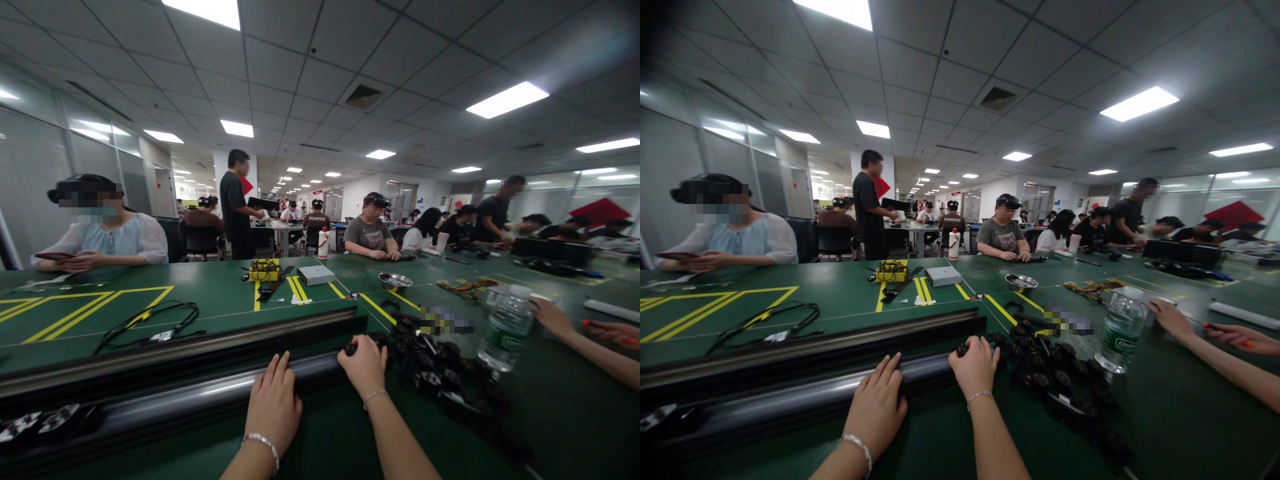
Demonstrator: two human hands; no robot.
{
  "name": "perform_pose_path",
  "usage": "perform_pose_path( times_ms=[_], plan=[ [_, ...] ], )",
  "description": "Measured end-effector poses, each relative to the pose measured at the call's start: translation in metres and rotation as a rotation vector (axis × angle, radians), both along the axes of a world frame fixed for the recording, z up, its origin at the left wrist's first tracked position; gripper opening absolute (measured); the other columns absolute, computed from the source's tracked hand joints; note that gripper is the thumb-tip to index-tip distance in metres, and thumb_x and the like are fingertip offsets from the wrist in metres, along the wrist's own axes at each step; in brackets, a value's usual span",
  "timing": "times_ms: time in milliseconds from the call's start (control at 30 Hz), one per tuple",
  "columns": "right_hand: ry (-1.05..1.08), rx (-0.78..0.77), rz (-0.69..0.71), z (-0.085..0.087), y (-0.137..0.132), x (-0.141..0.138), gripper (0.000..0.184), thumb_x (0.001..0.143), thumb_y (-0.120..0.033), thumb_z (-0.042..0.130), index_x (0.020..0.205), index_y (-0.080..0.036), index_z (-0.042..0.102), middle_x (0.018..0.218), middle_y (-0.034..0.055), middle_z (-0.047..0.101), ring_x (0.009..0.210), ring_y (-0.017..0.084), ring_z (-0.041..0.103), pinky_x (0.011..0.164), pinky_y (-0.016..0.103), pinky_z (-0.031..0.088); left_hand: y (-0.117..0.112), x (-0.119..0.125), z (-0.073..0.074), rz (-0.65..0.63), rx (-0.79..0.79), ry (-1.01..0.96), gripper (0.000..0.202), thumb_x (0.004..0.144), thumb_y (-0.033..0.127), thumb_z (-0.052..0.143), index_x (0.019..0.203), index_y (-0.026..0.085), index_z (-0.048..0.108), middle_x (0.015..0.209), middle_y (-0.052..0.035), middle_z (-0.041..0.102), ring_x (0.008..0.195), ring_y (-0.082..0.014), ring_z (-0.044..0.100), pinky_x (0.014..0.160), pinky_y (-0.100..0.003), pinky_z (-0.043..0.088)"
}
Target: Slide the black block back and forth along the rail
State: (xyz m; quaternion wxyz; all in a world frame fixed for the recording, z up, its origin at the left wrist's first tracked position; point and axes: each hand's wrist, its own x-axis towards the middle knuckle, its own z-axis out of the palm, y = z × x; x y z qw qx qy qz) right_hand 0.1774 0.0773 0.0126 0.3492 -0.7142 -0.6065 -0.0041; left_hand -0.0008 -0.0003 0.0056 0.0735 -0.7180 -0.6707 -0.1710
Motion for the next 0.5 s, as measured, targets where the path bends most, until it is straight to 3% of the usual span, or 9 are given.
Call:
perform_pose_path(
  times_ms=[500],
  plan=[
    [0.008,-0.012,0.014,0.0033,-0.0037,0.0017,0.018,0.066,-0.029,0.048,0.079,-0.02,0.056,0.097,0.0066,0.061,0.113,0.023,0.043,0.103,0.047,0.006,-0.0002,0.0001,0.0003,-0.004,-0.002,-0.01,0.036,0.072,0.018,0.039,0.104,0.021,0.054,0.14,-0.0004,0.034,0.13,-0.0181,0.025,0.101,-0.038,0.026]
  ],
)
